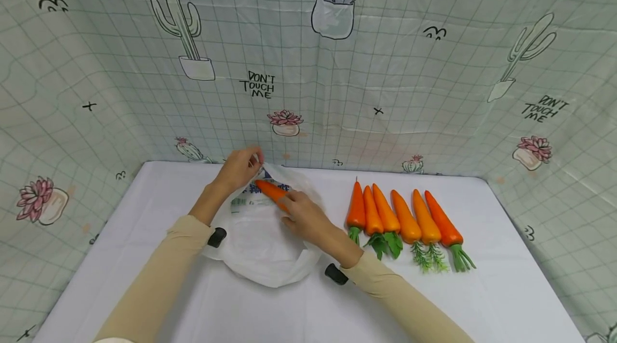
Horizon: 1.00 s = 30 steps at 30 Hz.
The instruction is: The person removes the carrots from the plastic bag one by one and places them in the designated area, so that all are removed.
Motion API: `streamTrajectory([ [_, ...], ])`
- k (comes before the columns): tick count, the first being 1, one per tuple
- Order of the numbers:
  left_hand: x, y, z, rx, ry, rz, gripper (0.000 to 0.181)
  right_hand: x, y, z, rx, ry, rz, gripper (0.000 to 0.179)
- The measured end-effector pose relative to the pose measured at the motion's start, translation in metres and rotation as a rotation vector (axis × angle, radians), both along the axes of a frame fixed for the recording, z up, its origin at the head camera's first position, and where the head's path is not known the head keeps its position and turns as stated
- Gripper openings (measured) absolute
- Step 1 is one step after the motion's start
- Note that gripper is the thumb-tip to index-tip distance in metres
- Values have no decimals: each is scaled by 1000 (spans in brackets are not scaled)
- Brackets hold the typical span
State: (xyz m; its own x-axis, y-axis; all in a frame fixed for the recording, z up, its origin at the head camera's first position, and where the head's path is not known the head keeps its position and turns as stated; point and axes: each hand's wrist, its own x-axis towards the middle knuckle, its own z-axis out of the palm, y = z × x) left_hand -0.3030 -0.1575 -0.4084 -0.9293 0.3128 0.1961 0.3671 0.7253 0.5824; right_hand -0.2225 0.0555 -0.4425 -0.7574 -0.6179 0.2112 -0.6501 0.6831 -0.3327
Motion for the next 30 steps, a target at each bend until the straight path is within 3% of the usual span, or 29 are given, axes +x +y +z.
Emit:
streamTrajectory([
  [8,-3,9,-6,-24,-52,12,21,0,-1,-4,59,101,8,30],
  [15,-5,11,-14,-119,-64,-22,27,0,-4,-2,97,171,1,30],
  [21,-8,12,-20,-123,-107,-53,29,-1,-8,0,133,215,-12,27],
  [30,-9,12,-25,-139,-158,-78,30,-7,-19,-3,232,346,-91,12],
])
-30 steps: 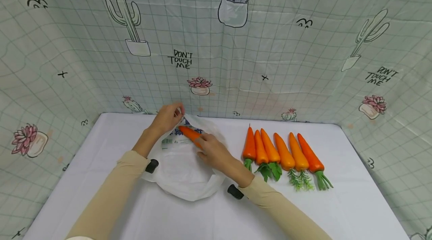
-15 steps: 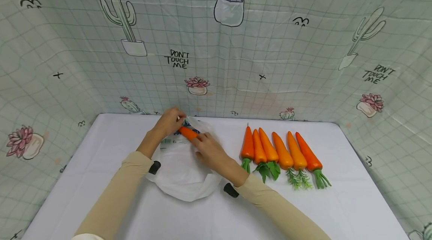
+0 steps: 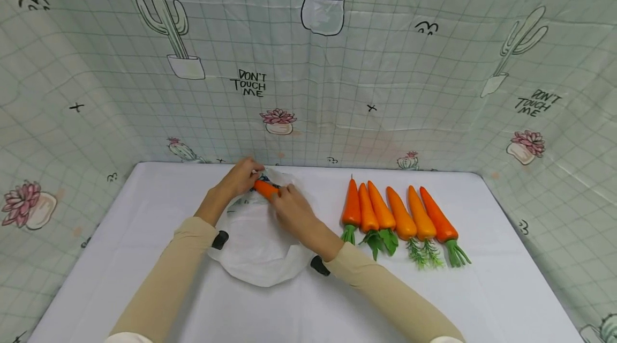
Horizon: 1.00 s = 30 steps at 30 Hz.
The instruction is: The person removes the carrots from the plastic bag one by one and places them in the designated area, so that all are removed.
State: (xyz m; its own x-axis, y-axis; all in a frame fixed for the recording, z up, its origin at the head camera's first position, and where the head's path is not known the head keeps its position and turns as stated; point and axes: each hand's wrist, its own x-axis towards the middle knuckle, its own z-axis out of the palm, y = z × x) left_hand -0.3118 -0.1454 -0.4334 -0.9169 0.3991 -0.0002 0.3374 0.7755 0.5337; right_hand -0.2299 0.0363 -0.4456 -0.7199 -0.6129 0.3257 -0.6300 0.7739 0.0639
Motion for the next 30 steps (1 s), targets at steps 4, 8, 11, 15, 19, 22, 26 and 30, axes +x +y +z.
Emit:
streamTrajectory([
  [4,0,-2,-3,-7,-9,9,30,-2,-6,0,66,10,-49,14],
  [8,0,-4,-6,-18,-4,8,30,-2,-9,1,103,-32,-90,19],
  [11,-1,-5,-8,-34,-6,11,31,-1,-10,1,118,-55,-111,20],
  [15,0,-6,-9,-42,-31,33,32,0,-11,-1,125,-45,-122,19],
  [19,1,-9,-10,-44,-37,55,33,1,-11,-2,117,-47,-110,16],
  [22,1,-13,-11,-45,-18,63,34,2,-10,0,108,-59,-100,18],
  [26,3,-17,-10,-37,11,77,36,5,-8,0,86,-38,-91,22],
  [30,5,-20,-8,10,18,84,40,10,-5,3,59,-34,-85,23],
])
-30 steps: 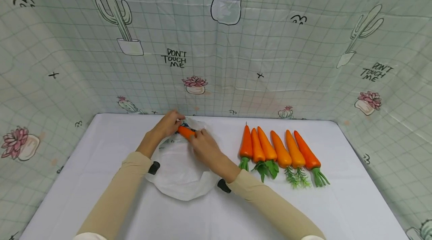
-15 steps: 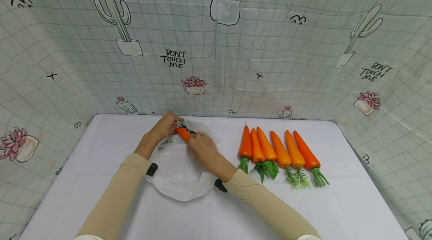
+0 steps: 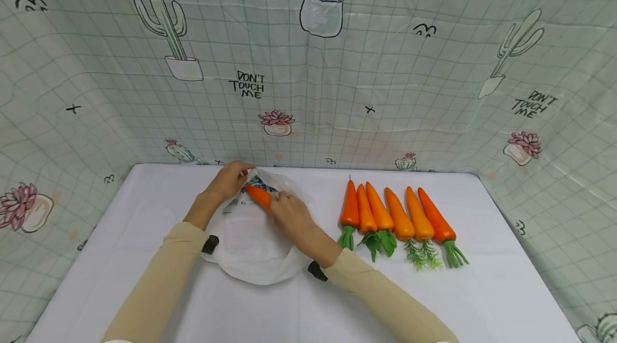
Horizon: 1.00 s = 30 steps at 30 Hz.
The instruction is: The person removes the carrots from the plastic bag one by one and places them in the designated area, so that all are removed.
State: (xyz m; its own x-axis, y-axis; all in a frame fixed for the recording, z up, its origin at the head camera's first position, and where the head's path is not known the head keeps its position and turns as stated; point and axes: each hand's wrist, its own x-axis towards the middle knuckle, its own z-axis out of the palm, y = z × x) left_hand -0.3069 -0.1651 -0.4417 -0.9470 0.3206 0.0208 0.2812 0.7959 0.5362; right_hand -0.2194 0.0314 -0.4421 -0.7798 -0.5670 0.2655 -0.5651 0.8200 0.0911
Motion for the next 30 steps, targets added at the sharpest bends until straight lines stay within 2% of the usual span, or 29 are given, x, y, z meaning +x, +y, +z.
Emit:
streamTrajectory([
  [6,4,-8,4,70,27,-31,42,6,7,7,-108,-58,15,26],
  [12,11,-14,10,87,57,-43,36,7,15,8,-225,-102,35,31],
  [18,19,-16,14,80,61,-45,35,8,22,9,-410,-178,44,39],
  [25,32,-17,17,74,59,-18,36,8,29,12,-585,-272,11,47],
  [30,41,-20,18,88,67,2,35,6,37,12,-708,-317,35,47],
])
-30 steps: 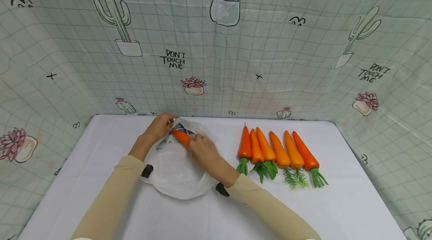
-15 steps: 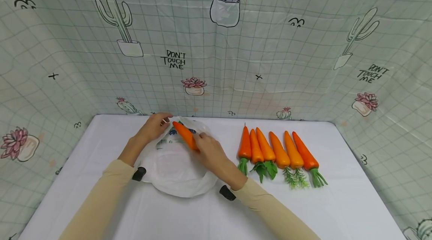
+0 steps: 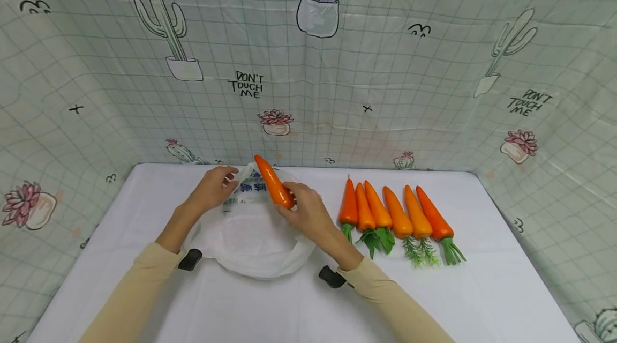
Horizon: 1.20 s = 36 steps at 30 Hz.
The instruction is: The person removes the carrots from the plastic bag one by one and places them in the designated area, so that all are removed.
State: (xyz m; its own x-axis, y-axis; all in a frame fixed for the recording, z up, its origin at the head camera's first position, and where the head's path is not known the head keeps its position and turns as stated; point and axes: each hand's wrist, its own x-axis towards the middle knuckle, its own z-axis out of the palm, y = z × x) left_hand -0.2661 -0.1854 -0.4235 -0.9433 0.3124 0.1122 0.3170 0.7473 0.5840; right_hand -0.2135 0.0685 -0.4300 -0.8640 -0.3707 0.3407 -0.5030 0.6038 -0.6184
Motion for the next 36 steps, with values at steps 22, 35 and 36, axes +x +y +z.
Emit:
streamTrajectory([
  [22,43,-11,0,94,99,116,34,5,34,-2,-452,-193,-71,49],
  [35,67,-11,-1,149,159,138,31,14,56,8,-599,-304,-138,47],
  [36,68,-12,-2,154,161,141,31,15,58,8,-608,-320,-145,47],
])
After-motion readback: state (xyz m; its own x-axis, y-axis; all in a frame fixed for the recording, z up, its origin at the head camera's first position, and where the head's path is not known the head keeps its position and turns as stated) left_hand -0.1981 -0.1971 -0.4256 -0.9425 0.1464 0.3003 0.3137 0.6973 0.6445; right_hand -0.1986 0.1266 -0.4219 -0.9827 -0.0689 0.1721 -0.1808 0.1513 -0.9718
